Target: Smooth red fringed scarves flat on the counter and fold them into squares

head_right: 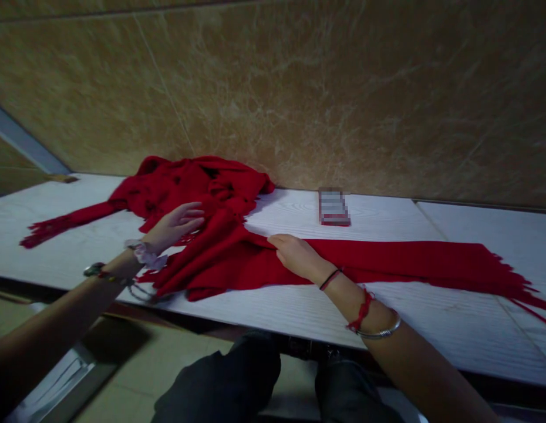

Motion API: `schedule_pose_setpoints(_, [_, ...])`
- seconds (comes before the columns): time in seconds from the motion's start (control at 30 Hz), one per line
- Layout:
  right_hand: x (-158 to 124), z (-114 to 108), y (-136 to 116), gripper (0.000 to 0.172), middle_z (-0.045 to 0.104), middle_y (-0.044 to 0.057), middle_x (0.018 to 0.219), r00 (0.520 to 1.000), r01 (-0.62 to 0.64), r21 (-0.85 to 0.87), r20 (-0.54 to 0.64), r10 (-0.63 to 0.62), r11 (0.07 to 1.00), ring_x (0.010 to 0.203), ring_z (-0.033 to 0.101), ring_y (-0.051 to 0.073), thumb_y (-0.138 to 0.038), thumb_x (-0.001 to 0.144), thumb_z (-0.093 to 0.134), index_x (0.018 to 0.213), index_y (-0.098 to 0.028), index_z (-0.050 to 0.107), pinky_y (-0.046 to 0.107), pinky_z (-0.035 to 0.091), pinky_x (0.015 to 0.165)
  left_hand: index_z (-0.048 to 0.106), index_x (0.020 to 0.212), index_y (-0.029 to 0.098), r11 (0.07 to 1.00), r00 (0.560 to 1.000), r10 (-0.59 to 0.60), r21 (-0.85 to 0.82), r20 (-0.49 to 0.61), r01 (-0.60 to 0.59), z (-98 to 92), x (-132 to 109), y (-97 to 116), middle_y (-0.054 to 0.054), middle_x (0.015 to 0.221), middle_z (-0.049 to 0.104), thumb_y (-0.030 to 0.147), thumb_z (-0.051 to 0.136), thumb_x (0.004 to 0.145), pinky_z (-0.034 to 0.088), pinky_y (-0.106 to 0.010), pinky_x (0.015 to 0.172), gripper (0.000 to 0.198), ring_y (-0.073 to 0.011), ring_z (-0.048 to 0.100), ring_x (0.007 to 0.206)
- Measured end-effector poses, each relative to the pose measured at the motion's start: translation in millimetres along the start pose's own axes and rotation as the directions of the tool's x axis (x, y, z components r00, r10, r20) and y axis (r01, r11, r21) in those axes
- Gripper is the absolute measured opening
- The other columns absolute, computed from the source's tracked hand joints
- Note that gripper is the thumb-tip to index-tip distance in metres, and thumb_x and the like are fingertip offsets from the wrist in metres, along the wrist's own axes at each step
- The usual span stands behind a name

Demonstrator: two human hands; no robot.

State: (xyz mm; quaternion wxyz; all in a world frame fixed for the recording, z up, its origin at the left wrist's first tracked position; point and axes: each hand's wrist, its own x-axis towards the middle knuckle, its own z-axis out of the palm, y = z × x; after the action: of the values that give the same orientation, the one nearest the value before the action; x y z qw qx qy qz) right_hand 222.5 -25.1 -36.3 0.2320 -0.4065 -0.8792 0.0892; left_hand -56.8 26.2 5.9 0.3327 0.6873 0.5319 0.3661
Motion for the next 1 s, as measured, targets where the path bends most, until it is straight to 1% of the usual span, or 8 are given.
schedule_pose_setpoints(0.13, [-5.1, -4.1, 2.4, 0.037, 0.062, 0.01, 0.111, 1.0, -0.011, 0.047, -0.015, 0.012, 0.999, 0.104, 0.055, 0.017, -0.006, 0.078, 0.038, 0.108, -0.013, 0.059, 0.035, 0.042, 0.095, 0.038, 0.124, 0.012, 0.991, 0.986, -0.052, 0.127, 0.157, 0.032, 4.4, -3.8, -5.6, -0.013, 0.115, 0.054, 0.049, 0.06, 0.065, 0.042, -0.041, 0.091, 0.073, -0.025, 0.052, 0.107])
schedule_pose_setpoints(0.23, [-6.8, -3.3, 4.9, 0.035, 0.059, 0.013, 0.115, 1.0, 0.004, 0.039, -0.007, -0.004, 0.999, 0.107, 0.053, 0.019, -0.01, 0.08, 0.041, 0.112, -0.009, 0.057, 0.036, 0.041, 0.096, 0.034, 0.129, 0.014, 0.974, 0.981, -0.061, 0.226, 0.183, 0.019, 10.0, -8.5, 0.8, -0.014, 0.125, 0.046, 0.05, 0.062, 0.062, 0.041, -0.041, 0.092, 0.081, -0.0269, 0.047, 0.113])
schedule_pose_setpoints(0.33, [-8.2, -0.8, 8.3, 0.036, 0.057, 0.013, 0.118, 1.0, 0.023, 0.034, 0.004, -0.023, 0.999, 0.11, 0.051, 0.018, -0.013, 0.081, 0.042, 0.114, -0.008, 0.055, 0.036, 0.039, 0.098, 0.037, 0.128, 0.015, 0.952, 0.988, -0.068, 0.305, 0.14, 0.023, 13.0, -9.2, 2.3, -0.012, 0.122, 0.049, 0.046, 0.066, 0.057, 0.042, -0.04, 0.091, 0.083, -0.0276, 0.048, 0.111])
schedule_pose_setpoints(0.43, [-8.6, 0.2, 11.4, 0.035, 0.058, 0.012, 0.118, 0.999, 0.041, 0.039, 0.012, -0.041, 0.998, 0.11, 0.051, 0.017, -0.012, 0.082, 0.04, 0.114, -0.011, 0.056, 0.035, 0.039, 0.098, 0.042, 0.124, 0.014, 0.953, 0.994, -0.076, 0.298, 0.079, 0.049, 11.3, -6.2, -0.2, -0.008, 0.102, 0.059, 0.04, 0.066, 0.057, 0.046, -0.038, 0.086, 0.076, -0.0244, 0.057, 0.098])
schedule_pose_setpoints(0.57, [-8.4, 0.1, 14.0, 0.036, 0.058, 0.011, 0.118, 0.998, 0.052, 0.028, 0.025, -0.053, 0.998, 0.11, 0.051, 0.016, -0.011, 0.082, 0.038, 0.113, -0.011, 0.056, 0.035, 0.039, 0.098, 0.05, 0.116, 0.014, 0.961, 0.992, -0.116, 0.257, 0.05, 0.099, 2.7, -2.5, 2.6, -0.001, 0.077, 0.061, 0.031, 0.067, 0.056, 0.05, -0.033, 0.072, 0.065, -0.0194, 0.061, 0.075])
schedule_pose_setpoints(0.73, [-8.9, 0.4, 15.5, 0.041, 0.056, 0.011, 0.121, 0.996, 0.065, -0.01, 0.055, -0.065, 0.998, 0.113, 0.049, 0.016, -0.007, 0.081, 0.035, 0.116, -0.011, 0.054, 0.034, 0.038, 0.099, 0.054, 0.112, 0.015, 0.933, 0.983, -0.181, 0.315, -0.009, 0.175, -19.8, -0.6, 15.7, -0.001, 0.078, 0.062, 0.023, 0.063, 0.062, 0.05, -0.026, 0.066, 0.051, -0.0155, 0.06, 0.069])
schedule_pose_setpoints(0.83, [-9.1, 0.1, 15.7, 0.042, 0.054, 0.013, 0.122, 0.995, 0.075, -0.033, 0.069, -0.072, 0.997, 0.114, 0.048, 0.017, -0.006, 0.079, 0.035, 0.117, -0.008, 0.054, 0.033, 0.037, 0.1, 0.053, 0.116, 0.013, 0.84, 0.981, -0.173, 0.506, -0.09, 0.195, -43.0, 1.6, 26.4, -0.003, 0.084, 0.063, 0.022, 0.06, 0.068, 0.049, -0.027, 0.071, 0.049, -0.017, 0.06, 0.076])
schedule_pose_setpoints(1.0, [-9.3, 0.8, 16.1, 0.041, 0.056, 0.013, 0.12, 0.995, 0.083, -0.068, 0.06, -0.079, 0.994, 0.113, 0.05, 0.018, -0.006, 0.08, 0.034, 0.115, -0.007, 0.055, 0.034, 0.039, 0.099, 0.051, 0.119, 0.014, 0.423, 0.963, 0.018, 0.875, -0.269, 0.237, -81.1, 1.1, 44.7, -0.009, 0.102, 0.062, 0.021, 0.051, 0.077, 0.043, -0.039, 0.085, 0.043, -0.0269, 0.056, 0.098])
